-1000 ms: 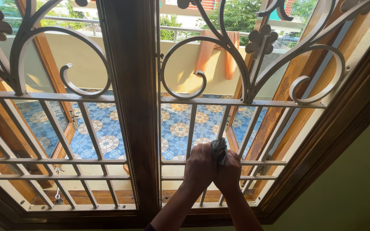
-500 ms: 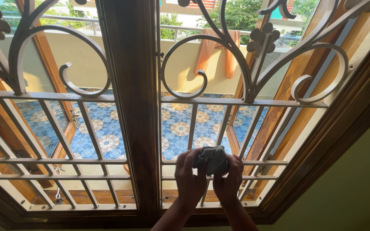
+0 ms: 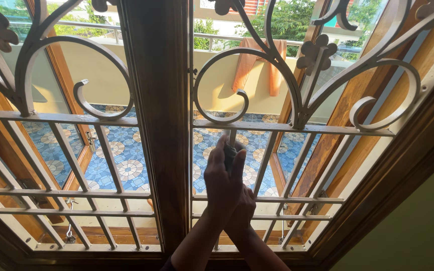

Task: The person wipes the metal bars and decorative scrollwork of a window security grille using a grey cloth. They systematically clean the vertical and horizontal bars, as well as the curved floral patterns, moving from the center to the edges of the window frame.

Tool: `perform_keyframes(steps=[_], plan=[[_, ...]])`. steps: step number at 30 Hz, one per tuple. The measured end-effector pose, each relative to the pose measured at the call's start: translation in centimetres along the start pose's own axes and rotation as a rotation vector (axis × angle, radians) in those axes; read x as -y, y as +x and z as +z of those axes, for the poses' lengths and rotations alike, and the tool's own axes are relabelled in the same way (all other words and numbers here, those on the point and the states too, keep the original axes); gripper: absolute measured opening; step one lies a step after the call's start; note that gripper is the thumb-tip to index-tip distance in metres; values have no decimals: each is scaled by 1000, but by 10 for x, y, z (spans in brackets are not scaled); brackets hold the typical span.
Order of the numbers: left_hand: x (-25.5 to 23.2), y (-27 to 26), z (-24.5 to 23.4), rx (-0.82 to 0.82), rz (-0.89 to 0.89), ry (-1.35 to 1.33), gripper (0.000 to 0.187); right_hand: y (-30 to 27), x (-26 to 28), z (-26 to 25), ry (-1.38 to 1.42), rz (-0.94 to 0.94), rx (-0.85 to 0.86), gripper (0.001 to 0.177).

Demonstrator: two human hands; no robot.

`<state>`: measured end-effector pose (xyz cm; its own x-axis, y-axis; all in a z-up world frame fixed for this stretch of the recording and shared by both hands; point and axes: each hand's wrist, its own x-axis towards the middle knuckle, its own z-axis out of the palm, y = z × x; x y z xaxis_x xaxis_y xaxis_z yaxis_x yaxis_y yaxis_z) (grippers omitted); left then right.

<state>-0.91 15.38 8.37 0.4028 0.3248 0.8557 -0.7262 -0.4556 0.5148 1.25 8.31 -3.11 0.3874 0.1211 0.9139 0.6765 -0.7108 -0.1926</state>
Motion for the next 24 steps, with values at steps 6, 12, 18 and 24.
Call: perform_keyframes(steps=[6, 12, 18, 24], plan=[[27, 0, 10, 189, -288, -302, 37, -1, -3, 3, -151, -115, -121, 41], [44, 2, 5, 291, -260, -452, 35, 4, -2, 5, -244, -130, -151, 37], [57, 8, -4, 475, -384, -833, 31, 5, -3, 4, -241, -115, -146, 31], [60, 13, -8, 565, -447, -996, 28, 8, 2, -2, -211, -177, -190, 32]])
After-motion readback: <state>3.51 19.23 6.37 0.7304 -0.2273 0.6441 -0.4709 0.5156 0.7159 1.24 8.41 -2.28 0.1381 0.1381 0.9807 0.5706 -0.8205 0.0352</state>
